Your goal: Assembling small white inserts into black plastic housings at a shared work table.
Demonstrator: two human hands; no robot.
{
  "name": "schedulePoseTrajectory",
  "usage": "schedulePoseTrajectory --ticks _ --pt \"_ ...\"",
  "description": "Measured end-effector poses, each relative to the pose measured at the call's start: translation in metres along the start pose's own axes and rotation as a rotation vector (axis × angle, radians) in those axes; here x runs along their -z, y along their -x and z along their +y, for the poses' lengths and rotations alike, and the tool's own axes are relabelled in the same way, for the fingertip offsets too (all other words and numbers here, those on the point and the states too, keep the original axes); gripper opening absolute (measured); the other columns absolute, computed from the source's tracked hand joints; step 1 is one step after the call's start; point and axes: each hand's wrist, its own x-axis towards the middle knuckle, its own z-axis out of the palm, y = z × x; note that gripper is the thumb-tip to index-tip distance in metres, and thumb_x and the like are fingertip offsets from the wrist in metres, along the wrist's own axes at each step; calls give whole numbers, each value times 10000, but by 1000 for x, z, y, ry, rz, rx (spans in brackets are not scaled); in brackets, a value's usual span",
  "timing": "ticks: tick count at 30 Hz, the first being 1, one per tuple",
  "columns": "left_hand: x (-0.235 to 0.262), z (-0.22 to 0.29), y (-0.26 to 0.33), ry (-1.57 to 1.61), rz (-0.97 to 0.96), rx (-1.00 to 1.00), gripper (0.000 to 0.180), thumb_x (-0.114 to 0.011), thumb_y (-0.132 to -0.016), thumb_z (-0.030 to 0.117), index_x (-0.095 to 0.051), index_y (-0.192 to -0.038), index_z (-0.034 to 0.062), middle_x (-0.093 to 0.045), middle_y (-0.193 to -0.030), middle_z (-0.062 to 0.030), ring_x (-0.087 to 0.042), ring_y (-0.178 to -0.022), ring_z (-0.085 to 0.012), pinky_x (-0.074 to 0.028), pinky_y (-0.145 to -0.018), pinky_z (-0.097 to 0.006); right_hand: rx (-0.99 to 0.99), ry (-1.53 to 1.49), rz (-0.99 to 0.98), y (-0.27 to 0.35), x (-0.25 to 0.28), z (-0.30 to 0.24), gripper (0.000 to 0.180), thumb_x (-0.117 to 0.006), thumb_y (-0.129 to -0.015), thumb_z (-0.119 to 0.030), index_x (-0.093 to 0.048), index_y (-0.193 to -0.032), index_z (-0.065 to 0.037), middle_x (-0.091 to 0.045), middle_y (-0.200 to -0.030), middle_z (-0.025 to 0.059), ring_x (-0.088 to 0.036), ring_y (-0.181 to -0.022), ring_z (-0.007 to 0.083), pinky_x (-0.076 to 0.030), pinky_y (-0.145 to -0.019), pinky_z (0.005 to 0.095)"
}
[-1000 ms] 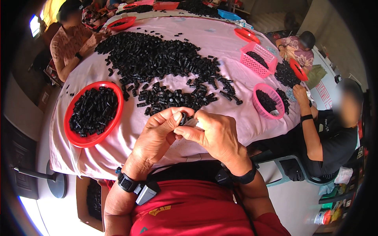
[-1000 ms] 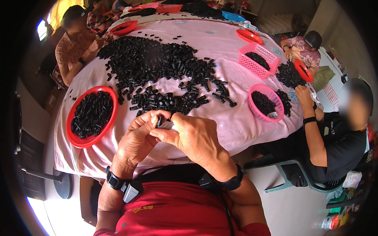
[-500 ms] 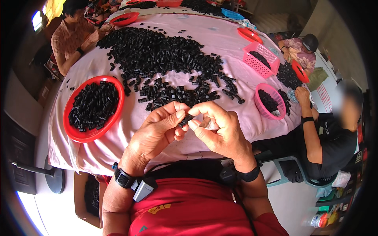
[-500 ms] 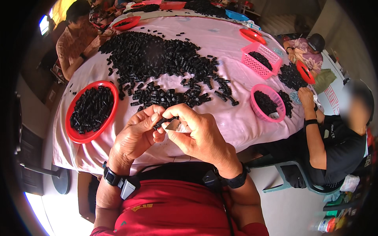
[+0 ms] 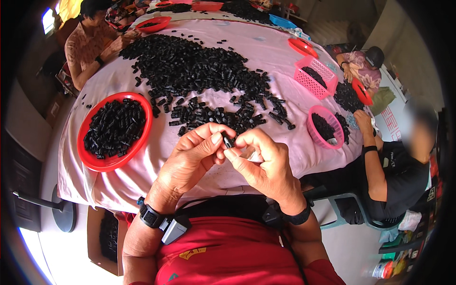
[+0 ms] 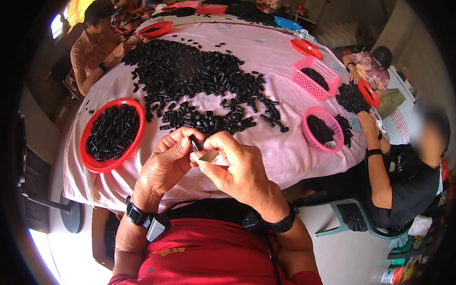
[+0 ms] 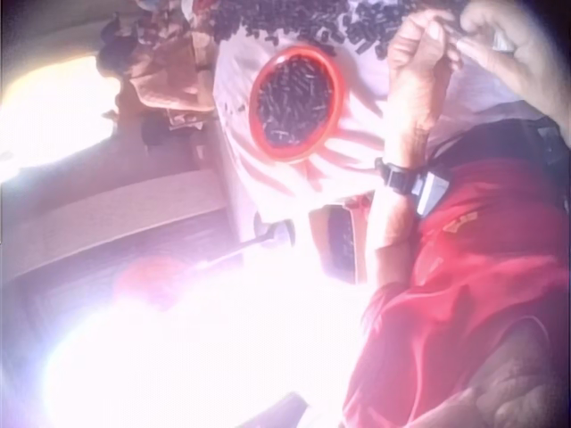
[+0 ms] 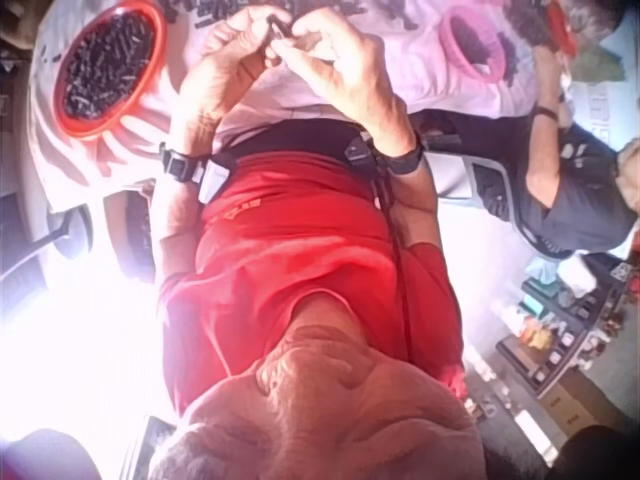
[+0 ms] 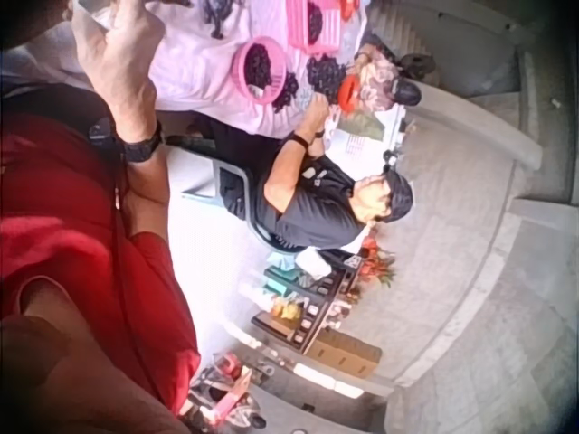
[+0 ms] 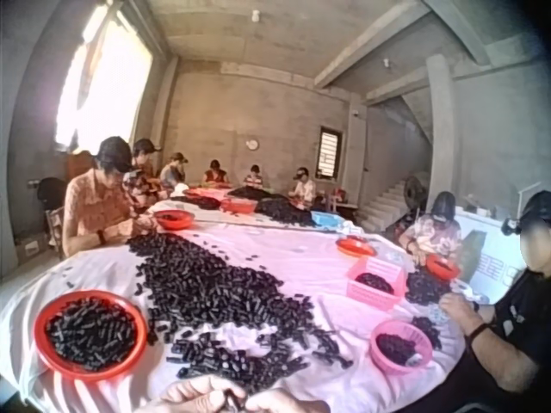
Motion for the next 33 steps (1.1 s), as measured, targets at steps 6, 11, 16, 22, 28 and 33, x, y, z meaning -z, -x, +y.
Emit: schedulePoseTrajectory --ticks 6,11,16,22,28,33 --pt "1 3 0 -22 -61 -2 229 -554 -993 219 -605 -1128 41 -627 -959 -11 -567 -783 -56 -462 -727 -211 -57 152 -40 1 4 8 368 -787 -810 -340 -558 -846 -54 -605 -594 78 -633 -519 190 -454 -456 311" --pt "-5 5 3 -65 -35 30 245 -555 -993 231 -606 -1136 39 -615 -946 -3 -561 -790 -58 -461 -734 -220 -61 205 -38 0 3 3 460 -790 -768 -448 -559 -838 -56 -603 -599 99 -639 -527 236 -459 -456 335" --pt "-6 4 3 -65 -47 73 238 -545 -999 231 -614 -1136 49 -599 -928 16 -537 -805 -57 -459 -748 -224 -36 268 -34 -1 6 2 503 -754 -765 -524 -574 -853 -63 -624 -625 112 -653 -565 275 -471 -480 367" --pt "5 -3 -3 -12 33 66 254 -587 -972 246 -610 -1113 36 -596 -933 -14 -549 -796 -97 -463 -744 -256 -27 299 -40 0 1 13 444 -801 -756 -440 -591 -831 -56 -644 -649 121 -672 -589 291 -486 -483 364" --pt "15 -7 -8 196 161 89 229 -550 -983 255 -584 -1115 72 -600 -956 -32 -533 -777 -123 -460 -706 -279 -9 317 -17 0 4 12 435 -771 -792 -439 -581 -797 -48 -631 -618 126 -658 -570 305 -481 -479 372" --pt "27 -10 -7 219 299 163 214 -503 -1001 252 -572 -1117 86 -591 -919 -12 -512 -755 -111 -427 -677 -253 -21 297 -19 1 3 16 435 -718 -837 -442 -540 -754 -54 -606 -582 129 -637 -543 318 -458 -455 398"
